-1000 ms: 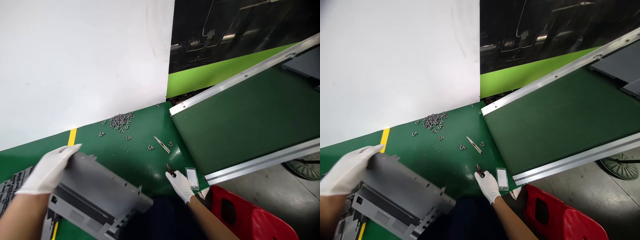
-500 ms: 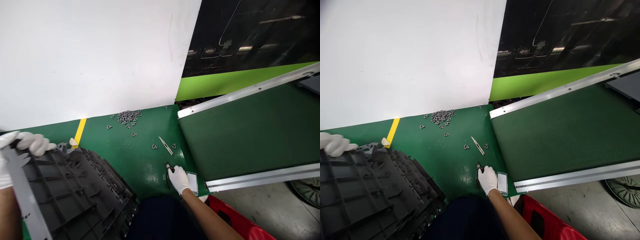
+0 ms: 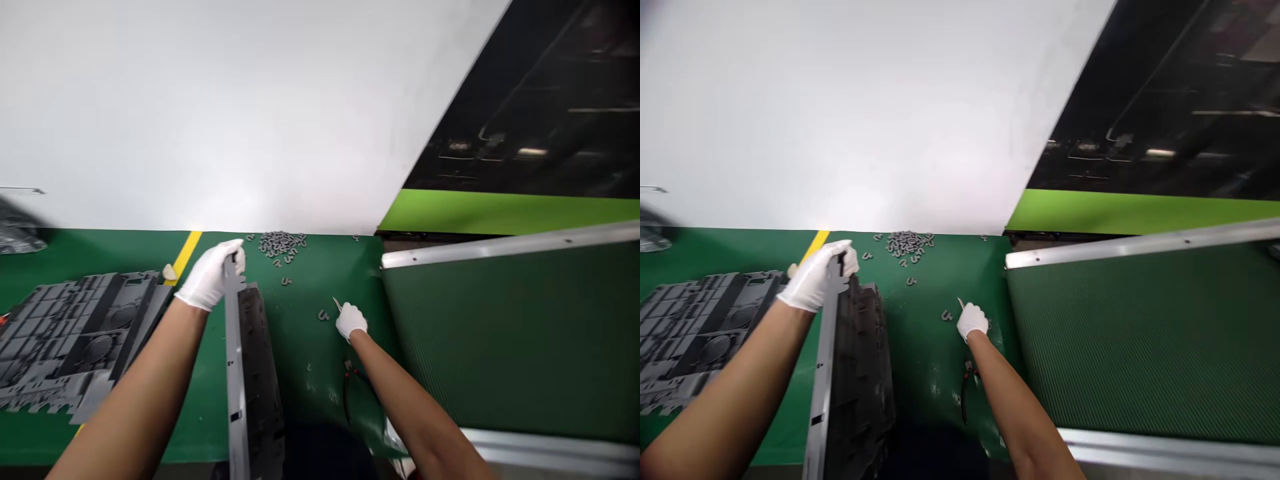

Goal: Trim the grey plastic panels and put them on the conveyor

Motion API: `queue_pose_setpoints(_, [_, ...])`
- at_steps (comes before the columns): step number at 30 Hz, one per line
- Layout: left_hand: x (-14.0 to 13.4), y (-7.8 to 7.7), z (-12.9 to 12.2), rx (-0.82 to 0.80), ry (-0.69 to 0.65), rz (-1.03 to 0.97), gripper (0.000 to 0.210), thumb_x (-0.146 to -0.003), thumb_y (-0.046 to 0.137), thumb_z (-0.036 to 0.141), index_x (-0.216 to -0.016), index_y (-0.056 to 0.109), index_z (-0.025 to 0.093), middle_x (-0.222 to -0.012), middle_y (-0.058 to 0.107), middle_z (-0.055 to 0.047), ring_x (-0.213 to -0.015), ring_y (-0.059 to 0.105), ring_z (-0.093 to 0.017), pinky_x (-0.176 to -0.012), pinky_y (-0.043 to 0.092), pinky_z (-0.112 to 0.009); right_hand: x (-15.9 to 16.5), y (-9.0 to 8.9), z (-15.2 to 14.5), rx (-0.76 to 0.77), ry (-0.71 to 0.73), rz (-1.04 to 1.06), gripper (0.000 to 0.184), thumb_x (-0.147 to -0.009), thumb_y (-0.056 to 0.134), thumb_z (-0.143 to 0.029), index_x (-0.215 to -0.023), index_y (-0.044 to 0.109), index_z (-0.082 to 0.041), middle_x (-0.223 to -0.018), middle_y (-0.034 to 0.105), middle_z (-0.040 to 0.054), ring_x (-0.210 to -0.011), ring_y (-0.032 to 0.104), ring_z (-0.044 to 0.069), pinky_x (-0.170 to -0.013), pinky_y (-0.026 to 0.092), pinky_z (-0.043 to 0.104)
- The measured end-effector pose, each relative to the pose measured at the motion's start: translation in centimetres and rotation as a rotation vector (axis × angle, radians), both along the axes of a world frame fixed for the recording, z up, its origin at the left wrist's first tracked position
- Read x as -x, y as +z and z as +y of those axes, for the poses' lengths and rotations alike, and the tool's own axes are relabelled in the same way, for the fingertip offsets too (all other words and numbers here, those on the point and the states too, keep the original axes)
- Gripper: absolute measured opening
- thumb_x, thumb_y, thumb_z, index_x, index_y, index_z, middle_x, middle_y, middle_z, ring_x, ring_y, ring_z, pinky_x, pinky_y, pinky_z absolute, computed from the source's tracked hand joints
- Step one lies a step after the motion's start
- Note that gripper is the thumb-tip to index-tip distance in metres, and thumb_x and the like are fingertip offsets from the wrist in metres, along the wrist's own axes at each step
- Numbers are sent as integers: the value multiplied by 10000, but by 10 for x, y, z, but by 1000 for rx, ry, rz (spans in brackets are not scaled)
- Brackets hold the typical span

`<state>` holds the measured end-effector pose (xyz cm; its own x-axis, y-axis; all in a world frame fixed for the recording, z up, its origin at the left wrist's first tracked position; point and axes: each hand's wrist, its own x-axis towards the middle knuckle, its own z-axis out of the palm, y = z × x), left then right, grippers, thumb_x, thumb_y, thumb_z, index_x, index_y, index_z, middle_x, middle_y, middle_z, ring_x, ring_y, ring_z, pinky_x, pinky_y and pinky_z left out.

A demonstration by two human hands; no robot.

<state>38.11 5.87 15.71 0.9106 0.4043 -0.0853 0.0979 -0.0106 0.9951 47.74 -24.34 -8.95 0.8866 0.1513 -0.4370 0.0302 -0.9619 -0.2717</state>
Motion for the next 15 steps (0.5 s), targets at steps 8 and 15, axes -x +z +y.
queue_pose_setpoints(8, [28,8,-8,-12,40,-124,325,-971,546,458,-835,664,188,-799,610,-29,-786,531,-190,-751,401,-318,4,6,-4,-262,-63,133,164,-864,516,-164,-960,647,-142,-915,686,131,-837,679,239,-719,473,321])
queue_pose_setpoints(15, [40,9,-11,-22,-42,-104,233,-912,676,376,-1087,644,225,-1022,631,-25,-999,559,-212,-868,396,-315,0,108,10,-786,-94,277,642,-959,305,-697,-1134,658,-191,-868,653,30,-593,495,135,-519,373,265])
